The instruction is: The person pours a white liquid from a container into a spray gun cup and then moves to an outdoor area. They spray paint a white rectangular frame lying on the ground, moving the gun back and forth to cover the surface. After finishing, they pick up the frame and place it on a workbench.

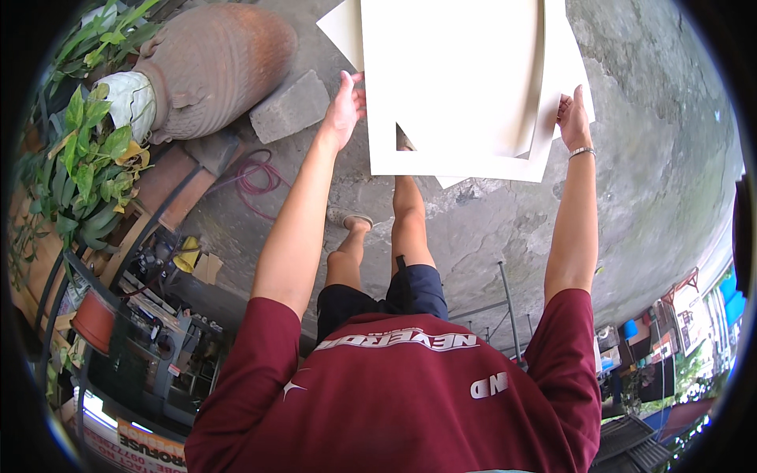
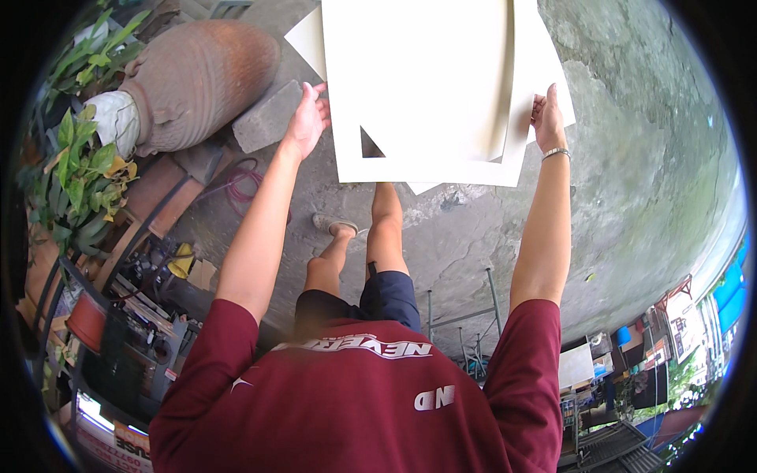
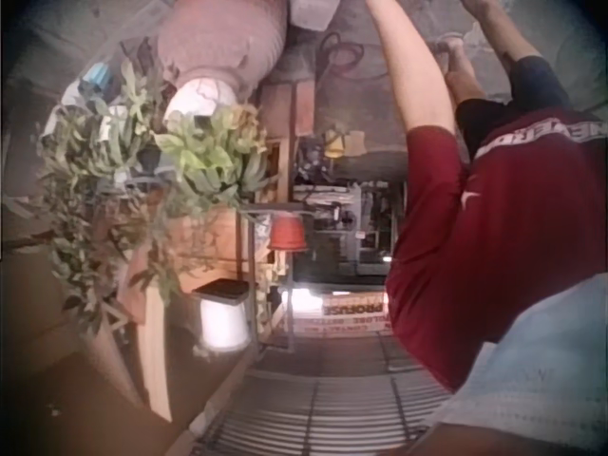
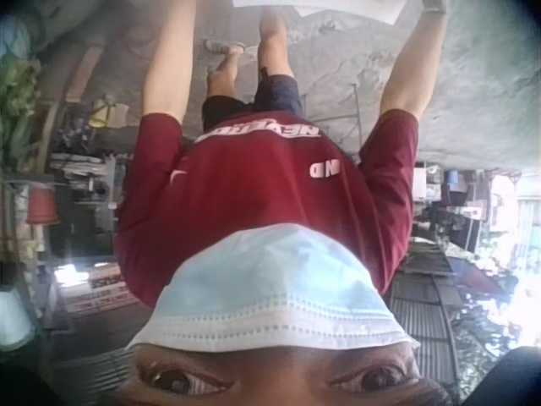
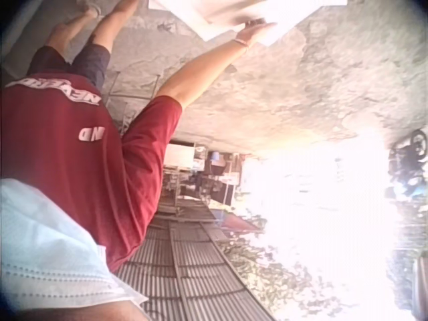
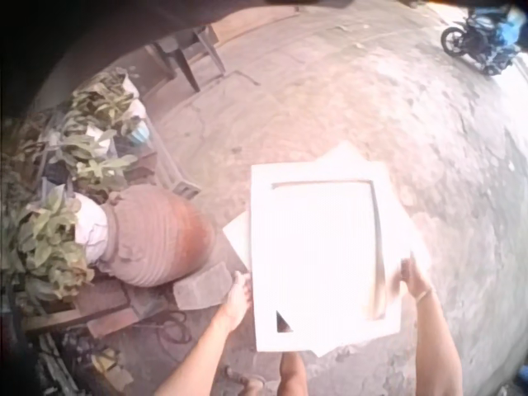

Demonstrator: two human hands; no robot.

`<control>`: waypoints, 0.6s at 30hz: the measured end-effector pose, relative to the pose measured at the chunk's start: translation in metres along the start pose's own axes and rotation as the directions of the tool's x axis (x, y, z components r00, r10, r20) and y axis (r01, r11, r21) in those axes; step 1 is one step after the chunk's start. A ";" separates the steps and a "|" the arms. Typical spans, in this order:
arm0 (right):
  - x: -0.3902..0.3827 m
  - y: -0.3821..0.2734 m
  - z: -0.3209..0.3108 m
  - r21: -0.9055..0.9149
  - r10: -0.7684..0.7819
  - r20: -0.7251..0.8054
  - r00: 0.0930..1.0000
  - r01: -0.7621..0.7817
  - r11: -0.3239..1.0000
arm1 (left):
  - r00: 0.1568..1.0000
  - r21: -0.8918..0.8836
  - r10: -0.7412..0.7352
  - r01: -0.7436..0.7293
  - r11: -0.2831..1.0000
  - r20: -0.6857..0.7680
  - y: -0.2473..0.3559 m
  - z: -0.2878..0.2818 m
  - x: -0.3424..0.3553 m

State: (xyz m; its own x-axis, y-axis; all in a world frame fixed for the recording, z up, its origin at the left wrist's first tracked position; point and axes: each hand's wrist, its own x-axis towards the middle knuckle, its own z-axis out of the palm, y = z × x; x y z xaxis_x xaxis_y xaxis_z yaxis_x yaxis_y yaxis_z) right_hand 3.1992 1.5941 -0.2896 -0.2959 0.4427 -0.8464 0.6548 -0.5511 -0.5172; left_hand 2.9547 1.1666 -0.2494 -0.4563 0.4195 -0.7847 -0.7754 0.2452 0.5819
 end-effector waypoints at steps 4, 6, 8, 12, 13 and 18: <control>-0.025 -0.018 0.031 0.016 -0.025 0.040 0.999 0.024 1.000 | 0.999 -0.234 0.050 -0.048 0.971 0.001 -0.010 -0.011 0.007; -0.025 -0.019 0.025 -0.005 -0.023 0.078 0.997 0.024 1.000 | 0.997 -0.249 0.069 -0.063 0.967 0.018 -0.003 -0.001 0.005; -0.019 -0.013 0.015 0.013 -0.017 0.112 0.994 0.015 1.000 | 0.997 -0.288 0.070 -0.062 0.956 0.018 0.005 0.008 0.004; -0.011 -0.012 0.006 0.058 -0.013 0.190 0.982 0.002 0.998 | 0.999 -0.418 0.034 -0.025 0.908 0.013 0.004 0.001 0.002; -0.016 -0.012 0.008 0.059 -0.013 0.189 0.982 0.001 0.998 | 0.999 -0.451 0.028 -0.014 0.892 0.023 0.002 -0.003 0.002; -0.044 -0.012 0.031 0.016 -0.018 0.156 0.988 0.016 1.000 | 0.998 -0.422 0.064 -0.051 0.905 0.017 -0.001 -0.005 -0.016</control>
State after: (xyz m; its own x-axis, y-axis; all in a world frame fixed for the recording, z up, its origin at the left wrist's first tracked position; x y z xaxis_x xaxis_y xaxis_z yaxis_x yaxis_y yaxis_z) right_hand 3.1829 1.5593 -0.2499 -0.4128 0.3370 -0.8462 0.6385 -0.5555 -0.5327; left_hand 2.9609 1.1547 -0.2385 -0.4976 0.4489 -0.7422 -0.8628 -0.1682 0.4767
